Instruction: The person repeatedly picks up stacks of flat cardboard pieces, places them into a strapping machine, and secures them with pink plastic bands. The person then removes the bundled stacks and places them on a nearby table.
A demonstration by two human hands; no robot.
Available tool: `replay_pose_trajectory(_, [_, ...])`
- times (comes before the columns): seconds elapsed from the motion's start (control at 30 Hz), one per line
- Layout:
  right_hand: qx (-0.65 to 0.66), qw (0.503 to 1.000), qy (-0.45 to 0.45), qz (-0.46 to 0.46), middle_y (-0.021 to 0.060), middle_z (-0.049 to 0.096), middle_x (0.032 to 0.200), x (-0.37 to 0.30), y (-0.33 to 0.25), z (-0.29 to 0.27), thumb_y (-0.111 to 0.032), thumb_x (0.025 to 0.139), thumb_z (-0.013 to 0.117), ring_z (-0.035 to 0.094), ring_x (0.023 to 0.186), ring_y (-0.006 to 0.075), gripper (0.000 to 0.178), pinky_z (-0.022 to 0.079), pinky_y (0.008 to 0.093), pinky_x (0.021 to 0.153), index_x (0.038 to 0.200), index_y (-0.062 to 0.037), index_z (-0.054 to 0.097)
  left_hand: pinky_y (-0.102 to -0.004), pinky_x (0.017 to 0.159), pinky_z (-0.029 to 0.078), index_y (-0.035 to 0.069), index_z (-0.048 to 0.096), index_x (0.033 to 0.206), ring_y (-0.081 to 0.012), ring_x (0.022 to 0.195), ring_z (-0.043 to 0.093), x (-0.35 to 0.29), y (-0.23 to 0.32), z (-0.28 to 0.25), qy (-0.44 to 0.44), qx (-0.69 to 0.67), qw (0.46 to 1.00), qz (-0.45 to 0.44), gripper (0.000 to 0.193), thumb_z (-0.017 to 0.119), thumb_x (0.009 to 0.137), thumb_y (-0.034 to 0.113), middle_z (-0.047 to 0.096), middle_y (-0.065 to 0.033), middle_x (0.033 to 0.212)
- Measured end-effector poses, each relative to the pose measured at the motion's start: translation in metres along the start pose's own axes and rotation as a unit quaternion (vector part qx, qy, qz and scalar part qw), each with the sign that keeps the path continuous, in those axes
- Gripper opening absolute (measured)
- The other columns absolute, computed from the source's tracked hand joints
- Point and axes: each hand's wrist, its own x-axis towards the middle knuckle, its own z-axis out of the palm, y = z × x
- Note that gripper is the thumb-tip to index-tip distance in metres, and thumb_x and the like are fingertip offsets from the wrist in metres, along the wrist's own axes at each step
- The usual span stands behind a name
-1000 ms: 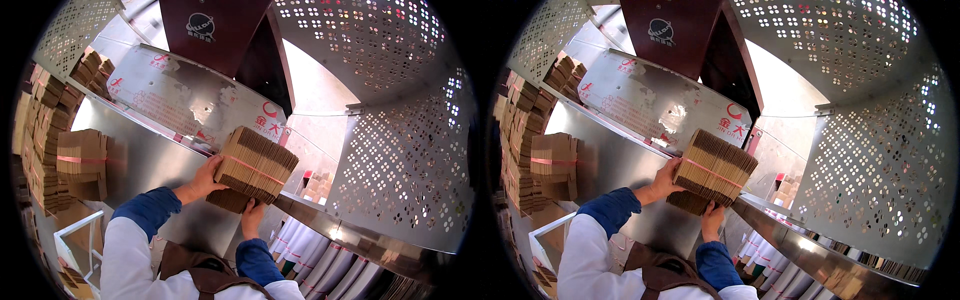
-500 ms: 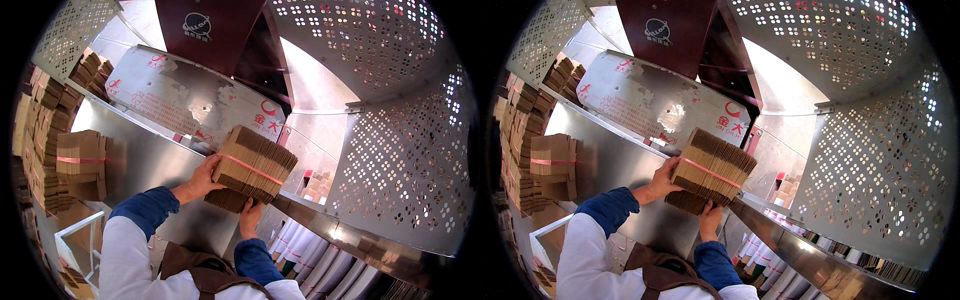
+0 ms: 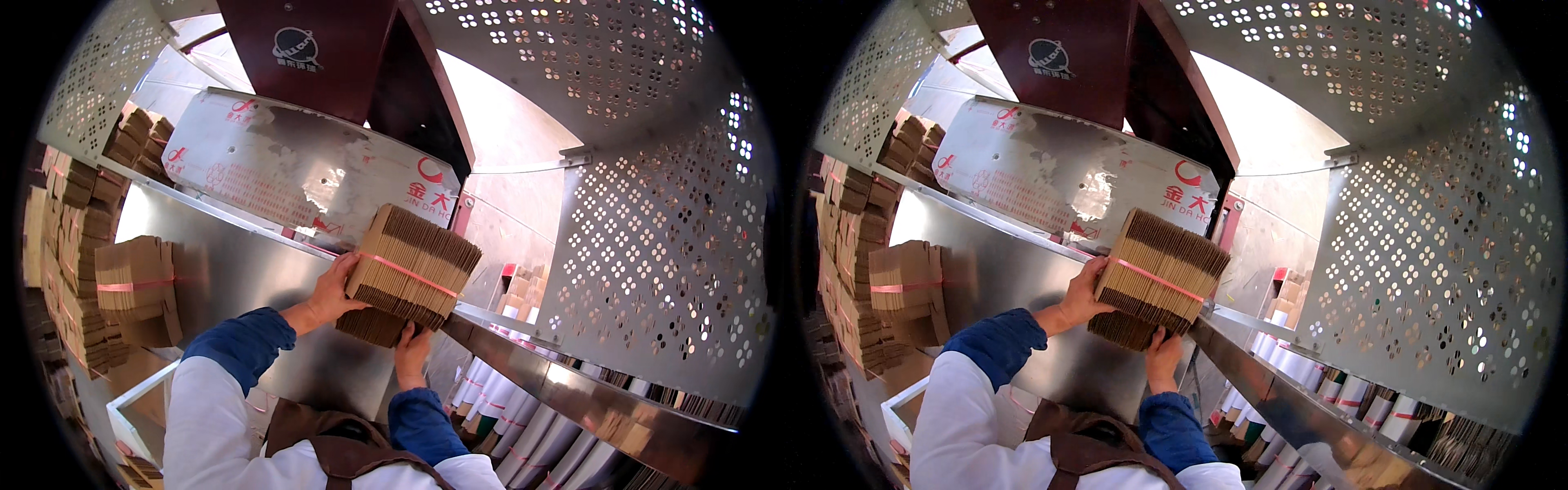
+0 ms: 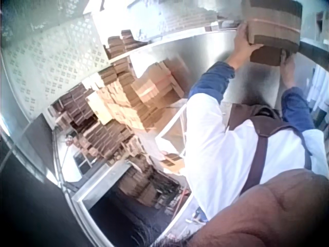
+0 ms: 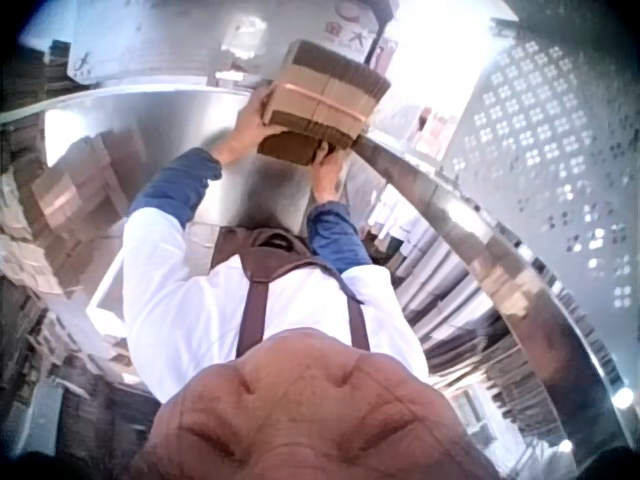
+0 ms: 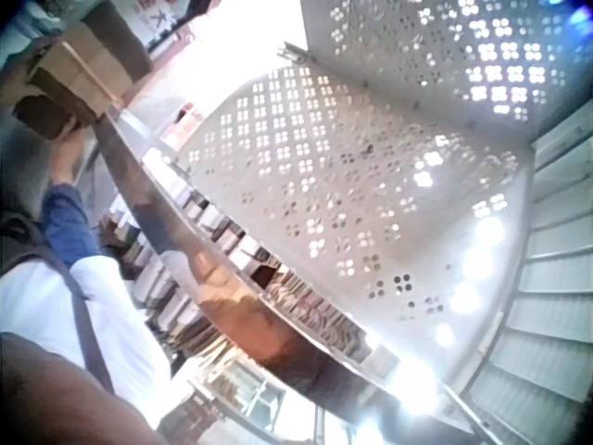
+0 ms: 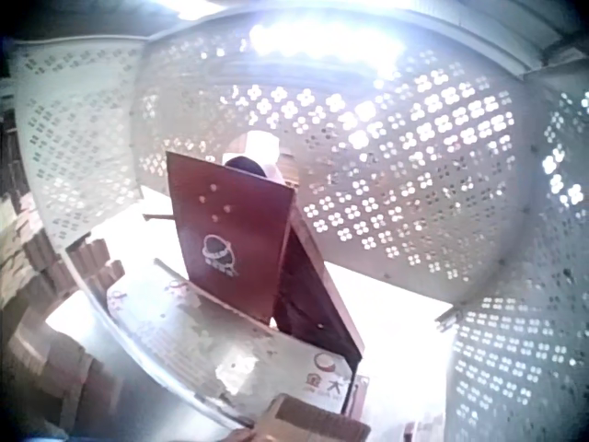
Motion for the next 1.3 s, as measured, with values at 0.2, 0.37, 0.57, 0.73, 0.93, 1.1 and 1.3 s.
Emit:
replay_pose_trajectory(0.2, [0.011, 1.0, -0.001, 0.029, 0.0299, 0.062, 0.089, -0.001, 0.001, 0.003, -0.021, 0.094, 0.054, 0.056, 0.083, 0.0524, 0.028, 0.045, 0.0523, 0.069, 0.107, 0.0034, 0.052, -0.0412, 0.097, 0.048, 0.008, 0.034, 0.137, -0.038, 0.12, 0.05, 0.001, -0.002, -0.002, -0.004, -0.017, 1.0, 0.002, 0.1, 0.089, 0.055, 0.025, 0.042, -0.0186, 0.136])
replay_pose_trajectory(0.37, [0.025, 1.0, -0.001, 0.011, 0.0296, 0.062, 0.095, 0.001, 0.004, 0.0, -0.023, 0.095, 0.055, 0.057, 0.09, 0.0517, 0.034, 0.046, 0.0518, 0.072, 0.116, 0.0026, 0.048, -0.0419, 0.101, 0.044, 0.007, 0.035, 0.137, -0.0377, 0.123, 0.046, 0.005, -0.004, 0.001, -0.013, -0.031, 0.999, 0.006, 0.099, 0.089, 0.056, 0.022, 0.042, -0.0188, 0.136])
replay_pose_trajectory(0.57, [-0.083, 0.988, -0.076, 0.109, 0.0291, 0.062, 0.098, -0.006, -0.014, -0.006, -0.026, 0.094, 0.056, 0.059, 0.093, 0.0485, 0.031, 0.047, 0.0491, 0.073, 0.104, 0.0025, 0.047, -0.0432, 0.106, 0.037, 0.005, 0.036, 0.138, -0.0388, 0.127, 0.039, -0.005, 0.008, -0.016, 0.005, 0.014, 1.0, 0.027, 0.1, 0.089, 0.054, 0.019, 0.041, -0.0188, 0.136])
replay_pose_trajectory(0.73, [-0.018, 0.974, -0.109, 0.195, 0.0304, 0.061, 0.091, -0.123, 0.018, 0.07, -0.021, 0.091, 0.06, 0.06, 0.088, 0.0441, 0.027, 0.048, 0.0438, 0.073, 0.097, 0.0035, 0.052, -0.0502, 0.107, 0.033, 0.009, 0.04, 0.137, -0.0356, 0.126, 0.039, -0.069, 0.039, -0.094, -0.099, 0.175, 0.972, 0.118, 0.095, 0.087, 0.056, 0.023, 0.041, -0.0173, 0.136])
replay_pose_trajectory(0.93, [0.339, 0.903, -0.189, 0.183, 0.0173, 0.062, 0.107, -0.21, -0.034, 0.106, -0.019, 0.089, 0.064, 0.059, 0.097, 0.0328, 0.031, 0.048, 0.0392, 0.081, 0.109, 0.0033, 0.056, -0.0576, 0.11, 0.024, 0.011, 0.05, 0.132, -0.0338, 0.13, 0.036, -0.094, 0.131, -0.107, -0.349, 0.273, 0.87, 0.215, 0.084, 0.078, 0.063, 0.05, 0.041, -0.0141, 0.138])
replay_pose_trajectory(1.1, [0.499, 0.786, -0.159, 0.328, 0.0144, 0.062, 0.107, -0.165, -0.021, 0.128, -0.025, 0.091, 0.062, 0.059, 0.097, 0.0302, 0.035, 0.048, 0.0378, 0.083, 0.115, -0.0004, 0.053, -0.0579, 0.112, 0.019, 0.012, 0.05, 0.131, -0.0323, 0.132, 0.037, -0.059, 0.105, -0.065, -0.31, 0.241, 0.886, 0.247, 0.075, 0.07, 0.073, 0.053, 0.043, -0.0121, 0.138])
replay_pose_trajectory(1.3, [0.554, 0.769, -0.141, 0.286, 0.0109, 0.061, 0.107, -0.14, 0.004, 0.148, -0.032, 0.094, 0.059, 0.06, 0.097, 0.027, 0.04, 0.048, 0.0361, 0.084, 0.122, -0.0048, 0.05, -0.0557, 0.112, 0.02, 0.013, 0.048, 0.131, -0.0301, 0.134, 0.036, -0.026, 0.102, -0.042, -0.323, 0.155, 0.891, 0.278, 0.066, 0.071, 0.077, 0.043, 0.043, -0.0108, 0.139])
